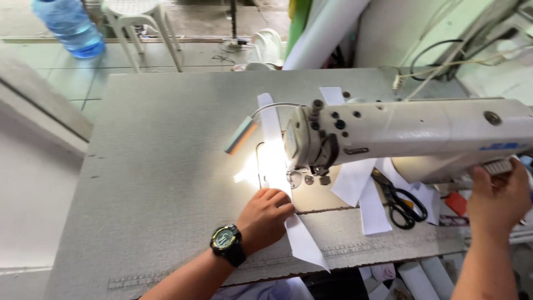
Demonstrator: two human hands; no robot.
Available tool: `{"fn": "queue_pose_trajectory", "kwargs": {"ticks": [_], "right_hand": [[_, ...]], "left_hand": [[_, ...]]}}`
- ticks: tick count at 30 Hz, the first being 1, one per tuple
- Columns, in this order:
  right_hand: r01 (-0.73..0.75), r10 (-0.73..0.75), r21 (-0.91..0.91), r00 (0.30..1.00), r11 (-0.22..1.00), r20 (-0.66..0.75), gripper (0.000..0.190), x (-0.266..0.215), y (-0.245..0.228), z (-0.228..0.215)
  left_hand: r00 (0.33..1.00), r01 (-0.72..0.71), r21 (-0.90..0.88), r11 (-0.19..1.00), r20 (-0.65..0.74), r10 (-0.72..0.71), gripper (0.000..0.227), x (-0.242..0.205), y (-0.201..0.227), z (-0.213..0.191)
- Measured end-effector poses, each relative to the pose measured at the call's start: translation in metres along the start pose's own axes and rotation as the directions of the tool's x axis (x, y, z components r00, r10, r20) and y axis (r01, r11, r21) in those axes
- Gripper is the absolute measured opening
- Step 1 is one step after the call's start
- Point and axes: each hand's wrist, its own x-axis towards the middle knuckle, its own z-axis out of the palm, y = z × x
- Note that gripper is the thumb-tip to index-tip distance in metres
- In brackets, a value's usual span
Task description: Aligning and cutting white fabric strips using scissors on a sewing machine workbench.
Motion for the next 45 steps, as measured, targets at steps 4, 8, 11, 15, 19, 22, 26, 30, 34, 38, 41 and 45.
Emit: {"fn": "queue_pose_trajectory", "kwargs": {"ticks": [4,8,11,15,19,22,26,30,34,38,41,45], "right_hand": [[0.136,-0.141,-0.151,0.99,0.979,-0.028,0.046,0.001,-0.03,-0.008],[0.221,-0.222,-0.021,0.971,0.975,-0.087,0.037,-0.029,-0.144,-0.002],[0.137,-0.217,0.268,0.93,0.954,0.296,0.021,-0.08,-0.204,0.033],[0.32,-0.551,0.489,0.698,0.812,0.457,0.031,-0.094,-0.271,0.065],[0.318,-0.587,0.521,0.632,0.792,0.506,0.042,-0.096,-0.28,0.088],[0.355,-0.605,0.516,0.641,0.779,0.472,0.029,-0.096,-0.284,0.092],[0.364,-0.598,0.507,0.67,0.781,0.44,0.026,-0.099,-0.283,0.094],[0.345,-0.582,0.511,0.689,0.787,0.431,0.026,-0.103,-0.281,0.095],[0.361,-0.588,0.508,0.696,0.782,0.412,0.021,-0.101,-0.283,0.097],[0.351,-0.579,0.517,0.717,0.781,0.387,0.01,-0.1,-0.285,0.098],[0.36,-0.583,0.516,0.722,0.777,0.374,0.01,-0.1,-0.286,0.097],[0.379,-0.617,0.553,0.709,0.742,0.342,0.023,-0.097,-0.288,0.089]], "left_hand": [[1.0,-0.005,-0.008,1.0,0.021,0.005,0.022,-0.002,-0.001,0.001],[1.0,-0.018,0.011,1.0,0.002,0.018,0.02,0.0,-0.002,0.002],[1.0,-0.023,0.006,1.0,-0.006,0.023,0.023,0.0,-0.001,0.002],[0.999,-0.043,0.044,0.998,-0.007,0.044,0.011,-0.005,-0.002,0.004],[0.998,-0.055,0.023,0.998,-0.013,0.055,0.019,-0.011,-0.003,0.001],[0.998,-0.054,0.02,0.998,-0.029,0.054,0.026,-0.01,-0.002,-0.001],[0.997,-0.046,-0.012,0.999,-0.062,0.045,0.025,-0.008,0.001,-0.002],[0.998,-0.012,-0.032,0.999,-0.063,0.01,0.024,-0.008,0.003,-0.004],[0.998,-0.003,-0.026,1.0,-0.069,0.001,0.024,-0.008,0.002,-0.005],[0.996,0.012,-0.06,0.998,-0.083,-0.017,0.025,-0.009,0.0,-0.009],[0.997,-0.008,-0.067,0.998,-0.081,0.003,0.024,-0.008,0.003,-0.011],[0.994,-0.059,-0.075,0.995,-0.1,0.051,0.024,-0.004,0.009,-0.016]]}}
